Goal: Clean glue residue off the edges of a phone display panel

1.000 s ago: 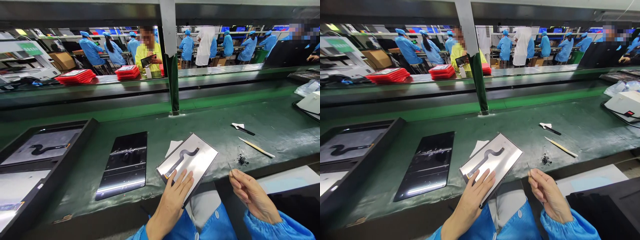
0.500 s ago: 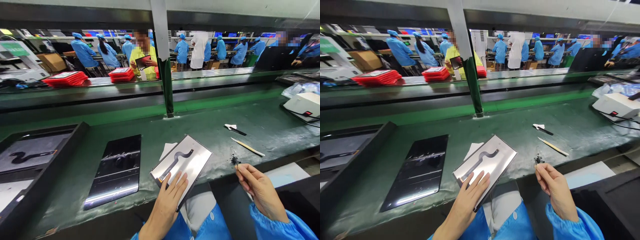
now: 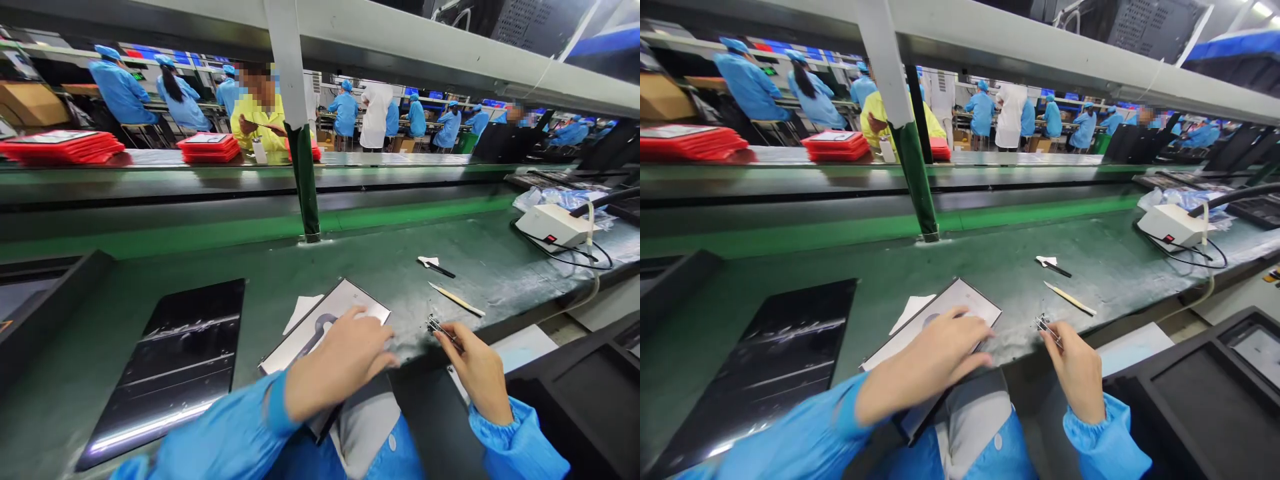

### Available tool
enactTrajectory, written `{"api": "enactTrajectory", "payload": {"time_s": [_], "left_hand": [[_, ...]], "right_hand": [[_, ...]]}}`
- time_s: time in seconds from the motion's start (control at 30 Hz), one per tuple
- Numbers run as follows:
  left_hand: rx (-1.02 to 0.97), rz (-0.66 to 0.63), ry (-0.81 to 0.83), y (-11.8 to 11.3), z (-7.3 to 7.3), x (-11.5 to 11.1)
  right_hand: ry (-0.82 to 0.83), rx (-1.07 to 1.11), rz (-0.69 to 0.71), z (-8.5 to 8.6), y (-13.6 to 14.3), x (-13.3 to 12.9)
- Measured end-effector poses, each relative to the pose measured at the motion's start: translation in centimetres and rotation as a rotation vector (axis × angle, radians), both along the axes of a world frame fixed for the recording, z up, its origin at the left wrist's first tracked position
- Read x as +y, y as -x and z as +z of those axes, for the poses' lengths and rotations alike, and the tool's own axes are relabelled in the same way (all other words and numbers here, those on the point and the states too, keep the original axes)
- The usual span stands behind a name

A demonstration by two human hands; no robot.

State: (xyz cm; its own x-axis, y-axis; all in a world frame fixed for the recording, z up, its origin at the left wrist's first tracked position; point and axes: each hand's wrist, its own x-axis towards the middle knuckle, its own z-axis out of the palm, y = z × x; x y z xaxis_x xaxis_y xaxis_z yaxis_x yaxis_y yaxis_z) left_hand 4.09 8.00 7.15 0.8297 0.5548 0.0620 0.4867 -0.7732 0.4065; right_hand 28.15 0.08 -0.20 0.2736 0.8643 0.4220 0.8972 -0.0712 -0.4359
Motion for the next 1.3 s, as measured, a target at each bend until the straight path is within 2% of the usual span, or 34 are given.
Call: {"api": "enactTrajectory", "payload": {"time_s": [0.07, 0.13, 0.23, 0.37, 0.53, 0.7, 0.8, 0.87, 0.97, 1.03, 1.1, 1.17, 1.23, 1.3], "left_hand": [[0.001, 0.027, 0.047, -4.1, 0.0, 2.3], [0.008, 0.05, 0.074, -7.4, -0.8, 4.3], [0.041, -0.004, 0.154, -10.1, -2.4, 6.0], [0.081, -0.048, 0.181, -11.0, -3.5, 6.6], [0.1, -0.002, 0.022, -11.5, -3.8, 6.4], [0.096, -0.111, -0.132, -11.5, -3.2, 6.0], [0.087, -0.115, -0.22, -9.8, -1.3, 5.3], [0.096, -0.093, -0.273, -7.5, 0.3, 4.6], [0.118, -0.04, -0.337, -2.2, 2.3, 3.0], [0.082, -0.005, -0.403, 2.0, 2.3, 1.3], [0.001, 0.006, -0.397, 5.8, 1.1, -0.8], [-0.071, 0.018, -0.387, 8.5, -1.3, -3.1], [-0.07, 0.024, -0.404, 9.8, -4.2, -5.2], [-0.055, 0.076, -0.446, 10.0, -7.1, -6.9]], "right_hand": [[-0.01, -0.014, 0.024, 0.1, 0.1, 0.1], [-0.018, -0.019, 0.043, 0.2, 0.3, 0.1], [-0.042, -0.01, 0.059, 0.4, 0.3, 0.2], [-0.05, 0.043, 0.058, 0.0, 0.0, -0.2], [-0.016, 0.152, -0.05, -0.9, -0.5, -1.4], [-0.02, 0.255, -0.103, -1.1, 0.0, -2.6], [-0.009, 0.325, -0.079, -1.3, 0.7, -3.2], [0.008, 0.395, -0.035, -1.7, 1.6, -3.7], [0.084, 0.477, 0.12, -2.4, 3.6, -4.5], [0.136, 0.48, 0.253, -2.9, 5.3, -5.0], [0.143, 0.456, 0.355, -3.3, 7.1, -5.3], [0.116, 0.424, 0.413, -3.8, 8.7, -5.6], [0.09, 0.402, 0.448, -4.2, 10.0, -5.7], [0.077, 0.396, 0.471, -4.5, 10.9, -5.9]]}}
